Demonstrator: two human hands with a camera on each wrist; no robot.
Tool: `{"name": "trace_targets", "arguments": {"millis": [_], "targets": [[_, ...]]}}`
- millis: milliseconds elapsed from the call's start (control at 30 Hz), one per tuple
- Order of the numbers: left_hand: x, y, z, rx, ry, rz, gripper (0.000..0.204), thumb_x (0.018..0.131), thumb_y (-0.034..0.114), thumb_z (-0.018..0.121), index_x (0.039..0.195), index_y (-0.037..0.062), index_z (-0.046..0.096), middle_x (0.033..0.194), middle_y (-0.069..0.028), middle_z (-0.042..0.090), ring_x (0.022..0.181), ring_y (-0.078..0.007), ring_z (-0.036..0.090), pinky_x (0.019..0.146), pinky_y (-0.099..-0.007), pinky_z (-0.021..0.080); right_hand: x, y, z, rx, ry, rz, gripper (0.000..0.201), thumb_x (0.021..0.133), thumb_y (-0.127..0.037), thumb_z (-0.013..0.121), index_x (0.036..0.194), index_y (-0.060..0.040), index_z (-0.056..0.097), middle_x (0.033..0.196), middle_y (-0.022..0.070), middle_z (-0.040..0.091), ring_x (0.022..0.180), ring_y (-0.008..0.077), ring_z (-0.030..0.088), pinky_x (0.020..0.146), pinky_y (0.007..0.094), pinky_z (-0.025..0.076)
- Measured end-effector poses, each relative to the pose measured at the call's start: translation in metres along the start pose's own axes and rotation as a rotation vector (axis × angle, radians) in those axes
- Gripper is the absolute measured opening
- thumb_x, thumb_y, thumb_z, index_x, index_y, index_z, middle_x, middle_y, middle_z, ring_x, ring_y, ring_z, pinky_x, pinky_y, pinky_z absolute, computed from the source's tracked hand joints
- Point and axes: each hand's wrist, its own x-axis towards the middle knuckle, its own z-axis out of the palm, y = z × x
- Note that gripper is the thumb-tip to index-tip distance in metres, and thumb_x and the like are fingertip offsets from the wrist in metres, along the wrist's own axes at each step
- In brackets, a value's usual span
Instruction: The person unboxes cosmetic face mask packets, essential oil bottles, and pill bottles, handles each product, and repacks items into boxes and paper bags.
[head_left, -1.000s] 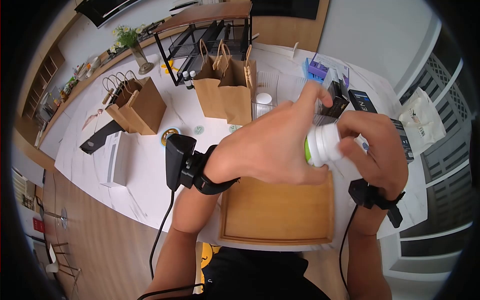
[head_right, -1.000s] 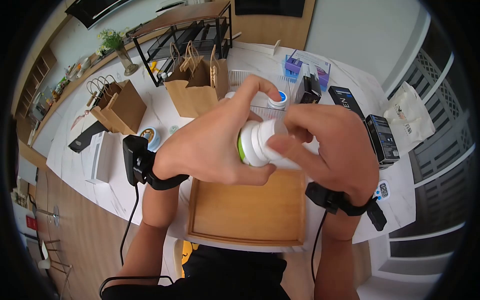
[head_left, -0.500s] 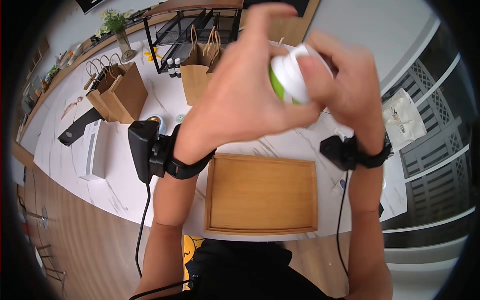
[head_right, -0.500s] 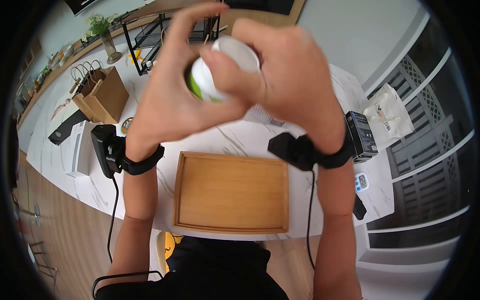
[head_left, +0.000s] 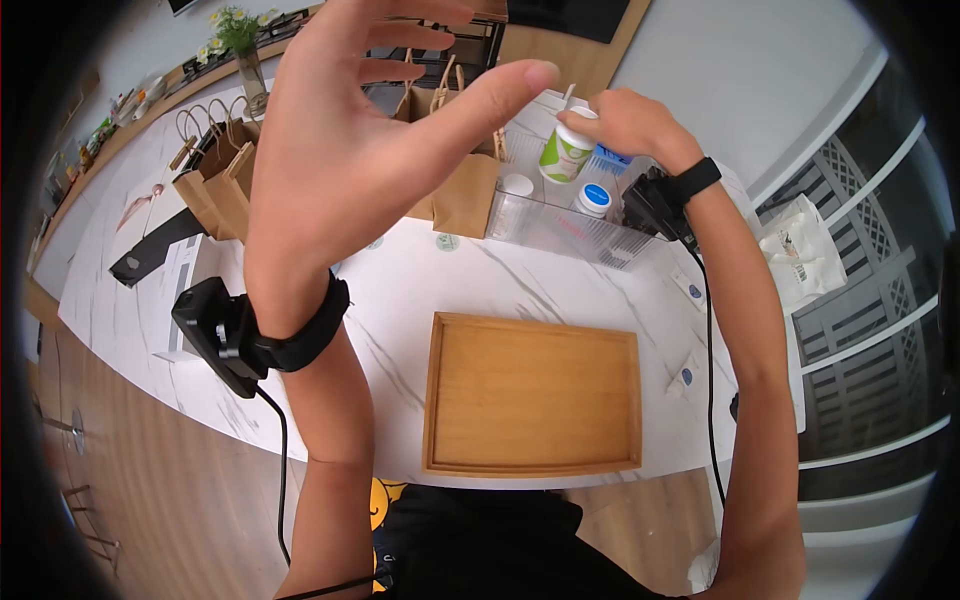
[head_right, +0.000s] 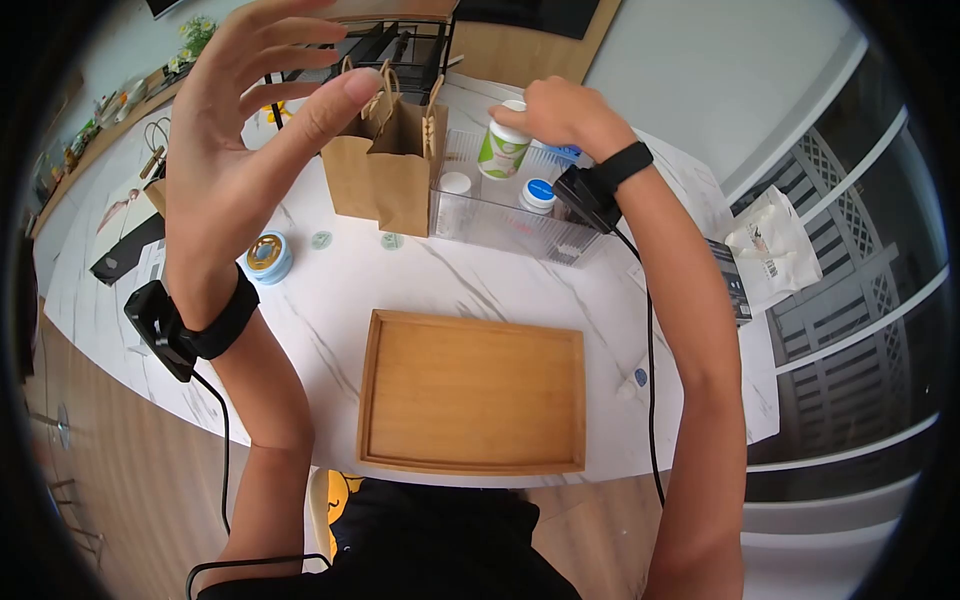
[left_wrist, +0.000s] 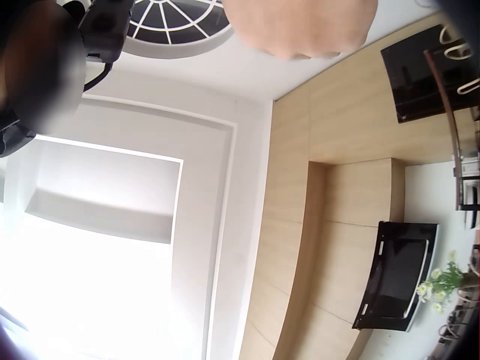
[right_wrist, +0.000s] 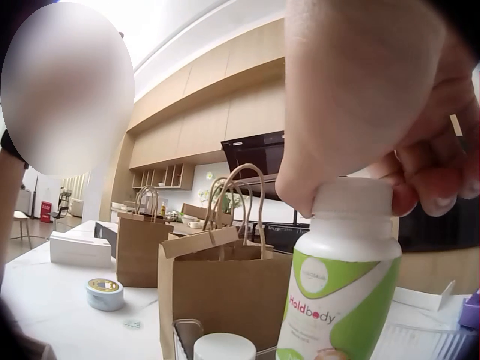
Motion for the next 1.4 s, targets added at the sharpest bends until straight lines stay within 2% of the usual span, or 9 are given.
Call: {"name": "trace_targets", "arguments": {"millis": [333,533,600,667,733,767,833,1033,1400], "targets": [[-0.004,0.021,0.002,0.229,0.010,0.100,0.054,0.080,0.030,0.082,0.120,0.0012,0.061,0.115,-0.0142,0.068,0.101,-0.0240,0.064,0.080,-0.0355,0.055,-0.014,-0.002,0.007,-0.035,-0.135,-0.007,0.076,0.089,-0.068,0.047,0.085,0.0037,0.073,0.085,0.0249,0.069,0.079,0.0388,0.068,0.072,0.0467,0.052],[-0.005,0.045,0.009,0.298,-0.046,0.047,0.052,0.081,0.031,0.081,0.119,0.0016,0.061,0.114,-0.0148,0.068,0.100,-0.0227,0.065,0.079,-0.0347,0.054,-0.010,-0.019,0.045,0.006,-0.445,-0.065,0.082,0.091,-0.071,0.042,0.085,0.0045,0.073,0.084,0.0242,0.069,0.079,0.0379,0.066,0.077,0.0469,0.051],[-0.002,0.051,0.012,0.315,-0.030,-0.146,0.052,0.081,0.031,0.080,0.118,-0.0007,0.061,0.111,-0.0155,0.068,0.098,-0.0236,0.065,0.079,-0.0351,0.054,-0.011,-0.024,0.043,0.018,-0.449,-0.029,0.081,0.091,-0.071,0.043,0.082,0.0042,0.072,0.082,0.0239,0.069,0.078,0.0374,0.065,0.075,0.0463,0.050],[-0.004,0.017,0.002,0.195,-0.068,-0.078,0.051,0.082,0.031,0.080,0.117,-0.0016,0.061,0.110,-0.0160,0.068,0.097,-0.0243,0.066,0.079,-0.0353,0.054,-0.013,-0.031,0.036,0.033,-0.453,0.010,0.081,0.091,-0.071,0.044,0.079,0.0039,0.072,0.080,0.0235,0.068,0.076,0.0369,0.064,0.074,0.0457,0.050],[-0.003,0.017,0.001,0.068,-0.107,-0.010,0.051,0.082,0.030,0.080,0.117,-0.0026,0.061,0.108,-0.0166,0.067,0.097,-0.0250,0.066,0.079,-0.0354,0.055,-0.019,-0.043,0.022,0.080,-0.096,-0.022,0.062,0.089,-0.058,0.057,0.088,0.0020,0.072,0.077,0.0203,0.067,0.071,0.0368,0.064,0.071,0.0447,0.053],[0.000,0.039,0.004,0.181,-0.139,-0.078,0.050,0.083,0.030,0.079,0.116,-0.0034,0.061,0.107,-0.0173,0.067,0.097,-0.0253,0.066,0.079,-0.0355,0.055,-0.014,-0.043,0.030,0.079,-0.099,-0.020,0.062,0.089,-0.058,0.057,0.088,0.0020,0.072,0.077,0.0203,0.067,0.071,0.0368,0.064,0.071,0.0447,0.053],[0.001,0.039,0.006,0.296,-0.170,-0.147,0.050,0.083,0.029,0.079,0.115,-0.0042,0.061,0.106,-0.0181,0.067,0.097,-0.0255,0.066,0.080,-0.0356,0.055,0.000,-0.043,0.049,0.423,-0.048,-0.399,0.046,0.085,-0.044,0.069,0.100,-0.0011,0.072,0.084,0.0166,0.069,0.084,0.0340,0.066,0.080,0.0411,0.053],[-0.003,0.007,0.006,0.085,-0.187,-0.111,0.050,0.084,0.029,0.078,0.114,-0.0064,0.060,0.104,-0.0209,0.067,0.095,-0.0258,0.066,0.080,-0.0348,0.054,-0.002,-0.060,0.032,0.317,-0.320,-0.435,0.042,0.078,-0.033,0.075,0.113,-0.0100,0.073,0.110,0.0123,0.068,0.105,0.0267,0.063,0.091,0.0372,0.050],[-0.004,0.027,0.011,0.196,-0.271,-0.039,0.053,0.085,0.034,0.077,0.116,-0.0058,0.061,0.109,-0.0228,0.067,0.099,-0.0303,0.066,0.086,-0.0364,0.054,0.004,-0.040,0.045,0.390,-0.331,-0.349,0.048,0.075,-0.034,0.076,0.116,-0.0106,0.072,0.098,0.0118,0.070,0.092,0.0270,0.066,0.083,0.0376,0.052]]}}
